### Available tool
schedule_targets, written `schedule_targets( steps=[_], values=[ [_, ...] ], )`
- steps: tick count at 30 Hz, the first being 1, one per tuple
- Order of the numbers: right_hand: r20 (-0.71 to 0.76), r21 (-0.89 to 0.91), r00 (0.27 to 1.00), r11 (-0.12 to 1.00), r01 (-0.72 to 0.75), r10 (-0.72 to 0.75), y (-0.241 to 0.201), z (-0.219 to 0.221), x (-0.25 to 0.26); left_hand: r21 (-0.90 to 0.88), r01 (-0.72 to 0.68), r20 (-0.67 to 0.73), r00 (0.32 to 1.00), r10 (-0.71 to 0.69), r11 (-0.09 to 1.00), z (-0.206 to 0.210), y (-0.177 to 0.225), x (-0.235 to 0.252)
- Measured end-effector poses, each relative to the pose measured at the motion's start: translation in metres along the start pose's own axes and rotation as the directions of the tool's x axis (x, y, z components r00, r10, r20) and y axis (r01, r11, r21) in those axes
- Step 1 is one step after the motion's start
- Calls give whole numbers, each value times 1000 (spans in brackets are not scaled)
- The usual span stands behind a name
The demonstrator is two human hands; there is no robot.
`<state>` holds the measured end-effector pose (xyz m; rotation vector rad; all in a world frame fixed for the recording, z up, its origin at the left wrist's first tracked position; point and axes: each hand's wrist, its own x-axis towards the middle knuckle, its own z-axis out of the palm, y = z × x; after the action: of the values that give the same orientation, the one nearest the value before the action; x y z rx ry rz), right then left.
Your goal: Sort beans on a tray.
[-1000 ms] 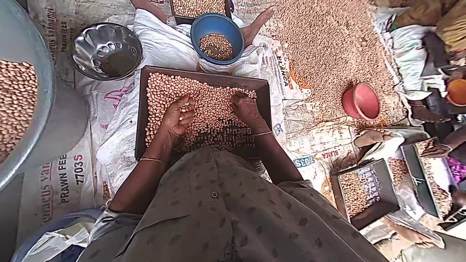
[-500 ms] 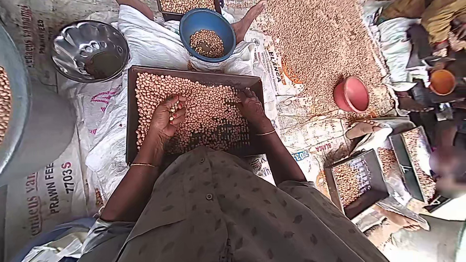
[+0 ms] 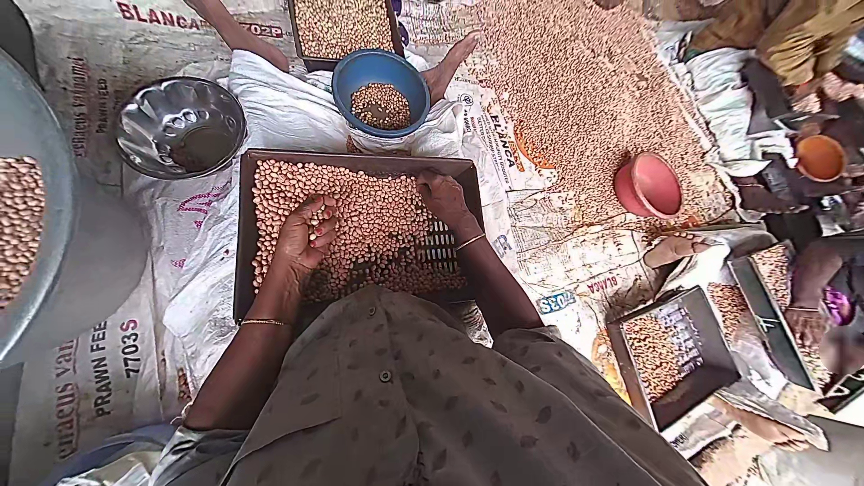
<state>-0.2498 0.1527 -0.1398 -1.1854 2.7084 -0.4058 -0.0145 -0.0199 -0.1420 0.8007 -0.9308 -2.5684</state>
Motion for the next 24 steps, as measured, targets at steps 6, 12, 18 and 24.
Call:
schedule_targets(
  steps=[6,12,18,24],
  values=[
    [-41,39,999,999,-26,28,-4,17,-7,32,-14,28,1000,13,999,-4,-4,-6],
    [-68,149,995,987,-63,74,2,18,-5,-5,-16,40,999,16,1000,0,-2,0],
    [-105,37,992,997,-72,75,-3,24,-4,0,-17,28,999,17,1000,2,0,1],
    [-17,2,993,993,-120,120,-4,19,-4,-6,3,49,999,-3,1000,-3,-3,4]
  ],
)
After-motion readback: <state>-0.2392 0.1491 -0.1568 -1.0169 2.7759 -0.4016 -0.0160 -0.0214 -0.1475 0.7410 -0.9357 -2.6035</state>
